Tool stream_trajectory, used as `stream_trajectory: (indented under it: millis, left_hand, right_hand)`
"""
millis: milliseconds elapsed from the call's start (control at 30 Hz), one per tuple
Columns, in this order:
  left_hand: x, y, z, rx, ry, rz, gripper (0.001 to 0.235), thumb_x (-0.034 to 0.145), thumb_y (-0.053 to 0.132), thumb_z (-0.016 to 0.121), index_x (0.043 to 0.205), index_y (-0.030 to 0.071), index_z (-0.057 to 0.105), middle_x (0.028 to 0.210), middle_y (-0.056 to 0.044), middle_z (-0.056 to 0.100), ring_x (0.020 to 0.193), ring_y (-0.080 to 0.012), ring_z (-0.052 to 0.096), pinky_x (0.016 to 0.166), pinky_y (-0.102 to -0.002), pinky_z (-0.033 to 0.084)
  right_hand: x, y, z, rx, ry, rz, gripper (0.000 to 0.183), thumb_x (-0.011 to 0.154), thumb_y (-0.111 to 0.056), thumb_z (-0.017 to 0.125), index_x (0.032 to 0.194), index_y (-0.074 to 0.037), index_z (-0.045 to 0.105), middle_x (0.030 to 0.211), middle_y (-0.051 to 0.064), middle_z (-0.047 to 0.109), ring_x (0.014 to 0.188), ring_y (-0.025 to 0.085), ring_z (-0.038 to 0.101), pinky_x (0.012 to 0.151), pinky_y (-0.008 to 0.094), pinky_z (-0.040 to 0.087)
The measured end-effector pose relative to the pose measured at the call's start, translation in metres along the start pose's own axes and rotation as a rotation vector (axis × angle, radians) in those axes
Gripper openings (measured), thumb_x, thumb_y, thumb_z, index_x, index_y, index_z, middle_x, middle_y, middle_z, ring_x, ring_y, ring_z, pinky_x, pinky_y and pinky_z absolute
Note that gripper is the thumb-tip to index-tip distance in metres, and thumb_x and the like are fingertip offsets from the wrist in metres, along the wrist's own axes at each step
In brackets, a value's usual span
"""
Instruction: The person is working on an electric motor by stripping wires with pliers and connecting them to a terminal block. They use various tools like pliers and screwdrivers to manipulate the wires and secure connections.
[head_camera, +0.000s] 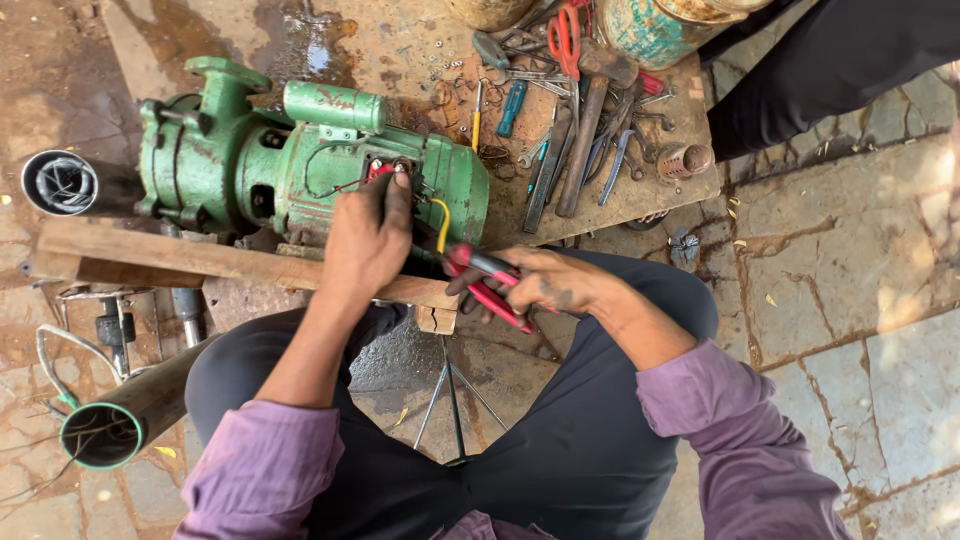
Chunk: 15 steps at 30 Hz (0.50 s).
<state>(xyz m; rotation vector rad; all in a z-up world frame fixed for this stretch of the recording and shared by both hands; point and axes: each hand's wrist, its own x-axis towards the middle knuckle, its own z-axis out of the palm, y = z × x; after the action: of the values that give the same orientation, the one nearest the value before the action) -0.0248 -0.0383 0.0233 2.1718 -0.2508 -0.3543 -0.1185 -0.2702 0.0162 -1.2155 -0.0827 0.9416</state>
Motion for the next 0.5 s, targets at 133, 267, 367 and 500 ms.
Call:
stream_trajectory:
  millis: [133, 267, 367, 500]
  left_hand:
    - [-0.001, -0.007, 0.009, -0.011, 0.05, 0.032, 0.035, 0.105, 0.022, 0.047, 0.093, -0.004, 0.067, 0.07, -0.028, 0.065, 0.062, -0.043, 0.066, 0.063, -0.05, 0.05]
    - [0.002, -0.02, 0.009, 0.065, 0.105, 0.061, 0.033, 0.103, 0.022, 0.05, 0.091, -0.005, 0.067, 0.073, -0.03, 0.065, 0.07, -0.048, 0.066, 0.064, -0.052, 0.05]
    - [0.0, -0.026, 0.012, 0.068, 0.117, 0.036, 0.039, 0.108, 0.025, 0.049, 0.092, -0.006, 0.066, 0.078, -0.033, 0.063, 0.079, -0.0514, 0.064, 0.069, -0.053, 0.049]
    - [-0.001, -0.02, 0.011, -0.06, 0.101, 0.079, 0.043, 0.113, 0.033, 0.045, 0.11, -0.003, 0.068, 0.081, -0.029, 0.065, 0.077, -0.048, 0.064, 0.071, -0.049, 0.05]
  right_hand:
    - [-0.018, 0.003, -0.007, -0.005, 0.012, 0.031, 0.078, 0.061, -0.013, 0.055, 0.137, 0.005, 0.059, 0.129, 0.018, 0.069, 0.098, 0.026, 0.074, 0.08, 0.035, 0.062]
    - [-0.04, 0.014, -0.032, -0.015, 0.029, -0.035, 0.08, 0.062, -0.006, 0.061, 0.141, 0.005, 0.052, 0.135, 0.016, 0.064, 0.112, 0.027, 0.07, 0.089, 0.035, 0.06]
    - [-0.067, 0.028, -0.055, -0.075, 0.218, -0.074, 0.079, 0.065, 0.001, 0.069, 0.143, 0.008, 0.053, 0.13, 0.024, 0.066, 0.118, 0.03, 0.069, 0.1, 0.035, 0.056]
    - [-0.067, 0.042, -0.065, 0.145, 0.511, -0.221, 0.095, 0.06, 0.002, 0.057, 0.154, 0.001, 0.044, 0.125, 0.026, 0.067, 0.104, 0.034, 0.071, 0.078, 0.039, 0.057]
